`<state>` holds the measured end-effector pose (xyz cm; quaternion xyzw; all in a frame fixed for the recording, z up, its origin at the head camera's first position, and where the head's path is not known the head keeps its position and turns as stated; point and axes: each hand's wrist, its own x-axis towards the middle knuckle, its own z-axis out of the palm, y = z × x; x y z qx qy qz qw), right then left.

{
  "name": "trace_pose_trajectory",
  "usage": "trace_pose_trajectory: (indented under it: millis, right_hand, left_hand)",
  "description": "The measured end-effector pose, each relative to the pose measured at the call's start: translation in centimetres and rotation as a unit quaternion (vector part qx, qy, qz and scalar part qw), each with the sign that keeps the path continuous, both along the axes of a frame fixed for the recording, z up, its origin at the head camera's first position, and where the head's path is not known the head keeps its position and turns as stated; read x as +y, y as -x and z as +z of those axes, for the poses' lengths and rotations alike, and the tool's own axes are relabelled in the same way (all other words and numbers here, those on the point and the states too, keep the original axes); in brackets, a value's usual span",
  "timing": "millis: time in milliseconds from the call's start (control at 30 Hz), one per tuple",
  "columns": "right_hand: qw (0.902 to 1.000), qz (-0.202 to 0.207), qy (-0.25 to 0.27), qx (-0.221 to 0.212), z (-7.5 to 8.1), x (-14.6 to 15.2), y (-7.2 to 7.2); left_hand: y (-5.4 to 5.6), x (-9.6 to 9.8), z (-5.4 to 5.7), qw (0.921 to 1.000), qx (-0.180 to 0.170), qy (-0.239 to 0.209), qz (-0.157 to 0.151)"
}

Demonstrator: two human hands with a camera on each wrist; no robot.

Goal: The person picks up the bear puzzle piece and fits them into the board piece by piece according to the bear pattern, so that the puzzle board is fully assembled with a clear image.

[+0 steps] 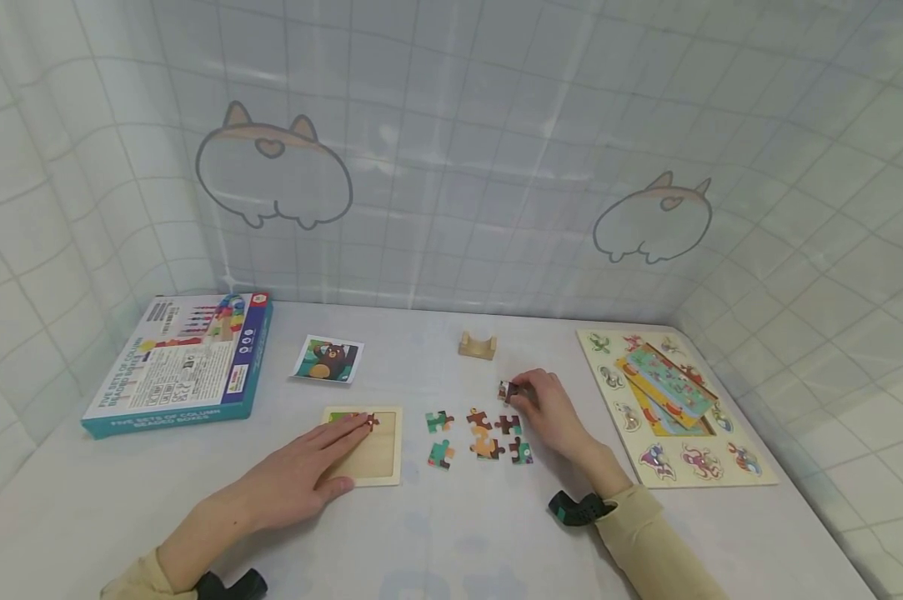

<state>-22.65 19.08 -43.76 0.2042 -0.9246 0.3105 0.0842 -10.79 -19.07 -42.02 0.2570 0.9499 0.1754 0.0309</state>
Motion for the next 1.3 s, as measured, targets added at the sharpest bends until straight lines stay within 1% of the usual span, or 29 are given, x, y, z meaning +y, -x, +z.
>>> trace_pose_trajectory:
  millis: [233,400,667,867,1100,1300]
  right_hand:
    - [1.0,-0.001,-0.006,-0.005,0.1,0.0,0.0]
    - [0.9999,0.012,-0.008,0.003,0.1,0.0,0.0]
    - [0.9997,0.018,-0.012,0.012,0.0,0.0,0.0]
    - [0.9998,0.018,-0.006,0.009,0.1,-0.1,-0.1]
    - [0.9994,0.03,0.014,0.008,0.2,-0.3,-0.1]
    - [0.999,0.04,0.019,0.004,0.8,-1.2,-0.8]
  left_hand:
    - [0.0,0.0,0.0,1.0,0.002,0.003,0.0]
    - [0.0,0.0,-0.1,1.0,0.002,0.003,0.0]
    - [0.1,-0.1,0.0,1.0,-0.006,0.002,0.003]
    - [0.1,0.0,0.0,1.0,-0.007,0.002,0.003]
    - [0.2,0.0,-0.1,0.9999,-0.012,0.004,0.005]
    - [0.1,0.0,-0.2,0.9999,-0.011,-0.003,0.003]
